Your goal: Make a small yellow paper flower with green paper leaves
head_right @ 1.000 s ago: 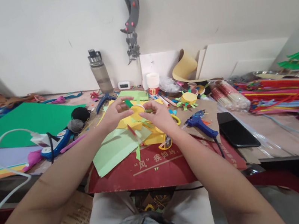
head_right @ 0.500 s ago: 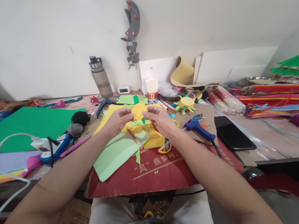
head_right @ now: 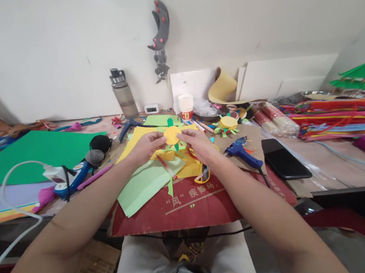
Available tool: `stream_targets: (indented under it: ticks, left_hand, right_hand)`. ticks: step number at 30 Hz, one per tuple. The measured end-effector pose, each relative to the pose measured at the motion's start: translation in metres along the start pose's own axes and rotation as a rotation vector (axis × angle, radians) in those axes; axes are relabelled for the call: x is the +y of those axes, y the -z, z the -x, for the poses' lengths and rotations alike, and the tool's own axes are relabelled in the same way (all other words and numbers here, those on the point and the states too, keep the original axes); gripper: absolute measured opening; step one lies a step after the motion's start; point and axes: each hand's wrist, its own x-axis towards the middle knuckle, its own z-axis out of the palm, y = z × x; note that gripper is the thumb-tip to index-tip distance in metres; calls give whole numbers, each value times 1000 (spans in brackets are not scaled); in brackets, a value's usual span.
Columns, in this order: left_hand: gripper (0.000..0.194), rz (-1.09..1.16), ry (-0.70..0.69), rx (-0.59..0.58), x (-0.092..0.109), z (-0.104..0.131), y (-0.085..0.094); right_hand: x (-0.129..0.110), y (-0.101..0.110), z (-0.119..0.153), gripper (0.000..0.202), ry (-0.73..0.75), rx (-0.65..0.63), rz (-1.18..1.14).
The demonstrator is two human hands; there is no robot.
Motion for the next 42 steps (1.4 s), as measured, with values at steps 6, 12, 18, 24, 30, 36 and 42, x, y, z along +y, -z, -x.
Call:
stream_targets:
  ticks: [6,12,18,24,30,36,42]
  left_hand:
    - [54,2,49,-8,0,1,0]
    - [54,-58,45,-30,-3,0,2]
    - [53,-68,0,-67,-6,0,3]
    - [49,-182,-17,-49,-5,0,4]
    - [47,-237,35,-20,5,3,3]
    - [46,-248,24,-32,7,3,6]
    - [49,-252,12,-45,7,4,5]
  right_hand:
    - [3,2,-3,44,3,26,19]
    - [6,5,-4,44,37,43,83]
    - [5,4,-3,46,35,51,90]
    - [7,3,-1,50,10,72,83]
    - [6,1,0,50,50,91,130]
    - [2,-1,4,51,31,96,108]
    - [2,-2,4,50,34,83,88]
